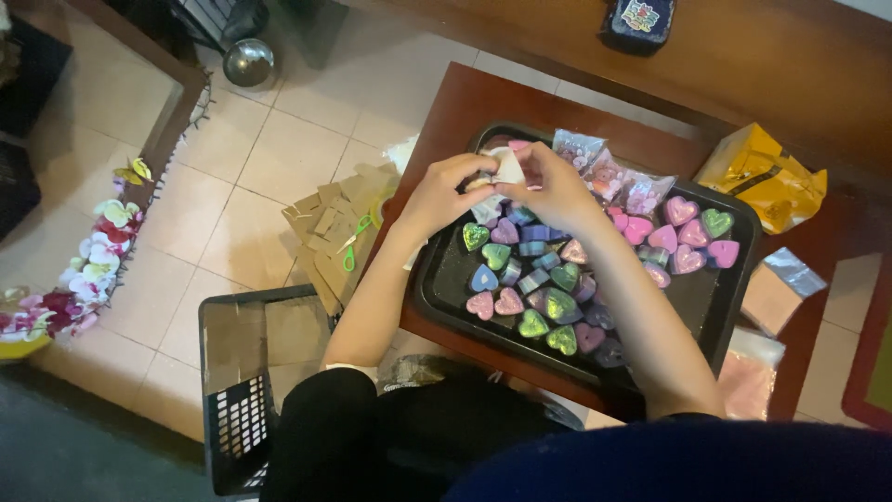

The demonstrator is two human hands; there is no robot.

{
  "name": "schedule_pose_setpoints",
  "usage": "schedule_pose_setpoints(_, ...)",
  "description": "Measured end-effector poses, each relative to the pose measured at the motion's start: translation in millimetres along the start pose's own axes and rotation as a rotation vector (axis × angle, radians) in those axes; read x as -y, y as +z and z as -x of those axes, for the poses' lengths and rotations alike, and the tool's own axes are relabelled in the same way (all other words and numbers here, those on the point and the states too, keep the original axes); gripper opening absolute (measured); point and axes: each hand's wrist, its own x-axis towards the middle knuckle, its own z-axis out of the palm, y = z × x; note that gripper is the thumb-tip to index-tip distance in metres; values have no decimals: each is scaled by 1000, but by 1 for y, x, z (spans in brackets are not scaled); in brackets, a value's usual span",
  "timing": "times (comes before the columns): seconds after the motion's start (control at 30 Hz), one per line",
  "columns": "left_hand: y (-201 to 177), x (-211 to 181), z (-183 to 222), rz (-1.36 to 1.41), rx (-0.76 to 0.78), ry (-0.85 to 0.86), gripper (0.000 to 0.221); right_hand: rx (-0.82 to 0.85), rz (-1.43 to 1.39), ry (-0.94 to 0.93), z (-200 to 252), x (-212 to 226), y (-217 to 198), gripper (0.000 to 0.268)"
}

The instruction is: Packaging heart-shaped colorful soaps or wax melts into small plastic bags.

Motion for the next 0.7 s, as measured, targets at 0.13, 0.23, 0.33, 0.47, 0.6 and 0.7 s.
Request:
schedule_pose_setpoints(0.13,7,5,2,34,79,-20,34,58,33,-159,-3,-18,-8,67)
schedule_pose_setpoints(0.23,11,4,2,-23,56,163,51,99,93,-172,1,-16,-7,71)
schedule_pose_setpoints(0.33,14,6,2,-44,89,74,51,40,113,-30,5,-5,-3,76)
schedule_pose_setpoints(0.47,12,2,1,76,140,-36,49,92,64,-55,6,-2,-2,73)
schedule_pose_setpoints(0.6,7,0,1,86,162,-3,53,143,48,-23,2,-7,2,67)
schedule_pose_setpoints(0.7,7,8,1,39,139,-45,42,165,62,-67,3,-5,1,57)
